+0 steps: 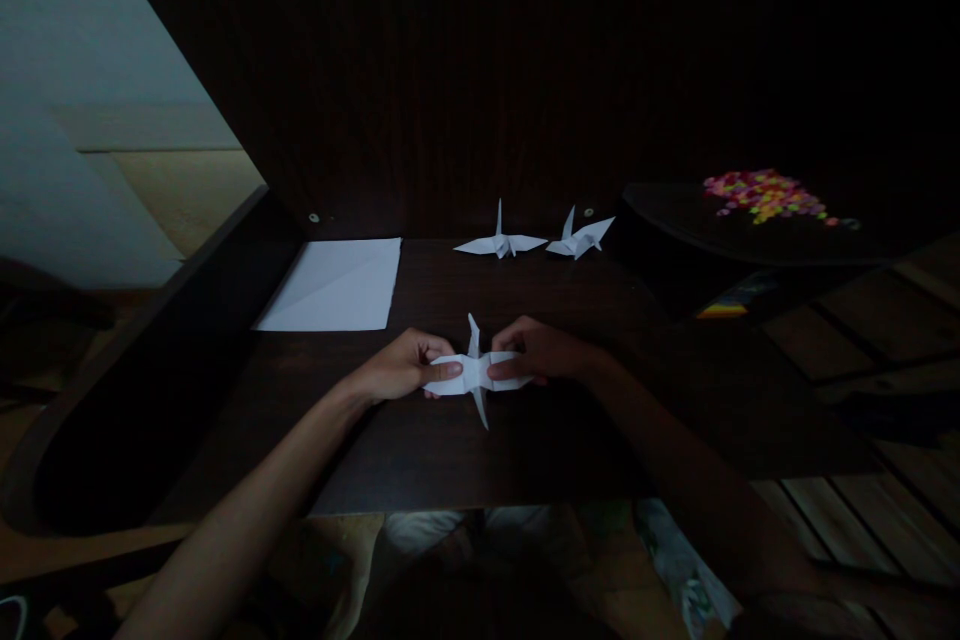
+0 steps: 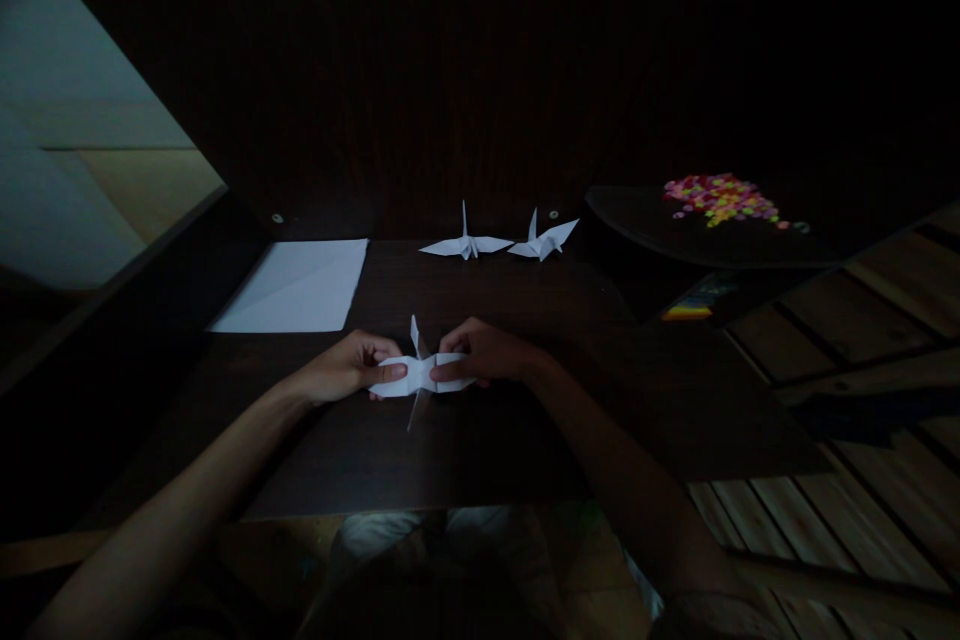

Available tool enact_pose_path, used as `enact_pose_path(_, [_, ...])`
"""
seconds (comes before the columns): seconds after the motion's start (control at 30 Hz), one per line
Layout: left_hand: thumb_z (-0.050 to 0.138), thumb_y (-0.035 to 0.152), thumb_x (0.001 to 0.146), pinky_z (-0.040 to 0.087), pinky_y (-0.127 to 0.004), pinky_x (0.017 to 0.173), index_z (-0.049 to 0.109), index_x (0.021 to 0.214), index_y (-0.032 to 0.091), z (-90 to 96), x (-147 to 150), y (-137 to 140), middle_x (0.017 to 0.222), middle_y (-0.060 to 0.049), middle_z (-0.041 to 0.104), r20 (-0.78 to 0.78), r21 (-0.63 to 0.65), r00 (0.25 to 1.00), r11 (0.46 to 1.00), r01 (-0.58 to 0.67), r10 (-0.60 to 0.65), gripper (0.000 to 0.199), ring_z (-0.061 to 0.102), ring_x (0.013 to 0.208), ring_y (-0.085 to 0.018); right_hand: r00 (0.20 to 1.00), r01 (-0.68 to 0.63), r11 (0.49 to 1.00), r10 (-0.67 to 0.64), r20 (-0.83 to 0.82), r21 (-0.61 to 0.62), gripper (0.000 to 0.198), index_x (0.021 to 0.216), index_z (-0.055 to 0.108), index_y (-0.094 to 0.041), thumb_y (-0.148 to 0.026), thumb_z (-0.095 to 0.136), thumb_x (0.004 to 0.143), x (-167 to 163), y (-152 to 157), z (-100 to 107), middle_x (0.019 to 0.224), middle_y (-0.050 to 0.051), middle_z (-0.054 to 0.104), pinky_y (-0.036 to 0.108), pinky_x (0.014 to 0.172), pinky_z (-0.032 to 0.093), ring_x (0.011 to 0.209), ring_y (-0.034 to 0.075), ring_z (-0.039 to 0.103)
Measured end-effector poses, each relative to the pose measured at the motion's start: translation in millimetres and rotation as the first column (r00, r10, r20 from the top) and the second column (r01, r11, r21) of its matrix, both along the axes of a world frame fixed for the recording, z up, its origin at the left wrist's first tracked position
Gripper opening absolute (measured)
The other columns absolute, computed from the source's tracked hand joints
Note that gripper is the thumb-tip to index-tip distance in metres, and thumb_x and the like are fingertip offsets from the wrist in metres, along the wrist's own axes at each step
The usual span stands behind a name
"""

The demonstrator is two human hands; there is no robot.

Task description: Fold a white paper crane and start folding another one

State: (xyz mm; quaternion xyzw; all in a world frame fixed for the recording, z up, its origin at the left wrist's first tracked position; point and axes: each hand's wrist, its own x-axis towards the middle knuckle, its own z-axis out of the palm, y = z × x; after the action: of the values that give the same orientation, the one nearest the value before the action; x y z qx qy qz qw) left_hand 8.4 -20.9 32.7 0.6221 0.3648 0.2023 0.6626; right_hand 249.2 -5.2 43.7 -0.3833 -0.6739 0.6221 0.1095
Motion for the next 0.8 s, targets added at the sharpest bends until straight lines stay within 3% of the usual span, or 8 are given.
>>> enact_pose_path(0.8, [0.073, 0.045, 0.076, 0.036, -0.018, 0.045, 0.06, 0.069, 0.011, 1.9, -0.4, -0.1, 0.054, 0.002, 0.056, -0.001, -0.025, 1.0, 1.0, 0.017, -0.017, 0.037, 0.047, 0.046, -0.007, 1.0, -0.008, 1.0, 0.008, 0.009, 0.013, 0.04, 0.069, 0.063, -0.013, -0.051, 0.075, 0.068, 1.3, 0.3, -2.2, 0.053, -0.006, 0.054, 0.016, 0.032, 0.032, 0.037, 0.005, 0.043])
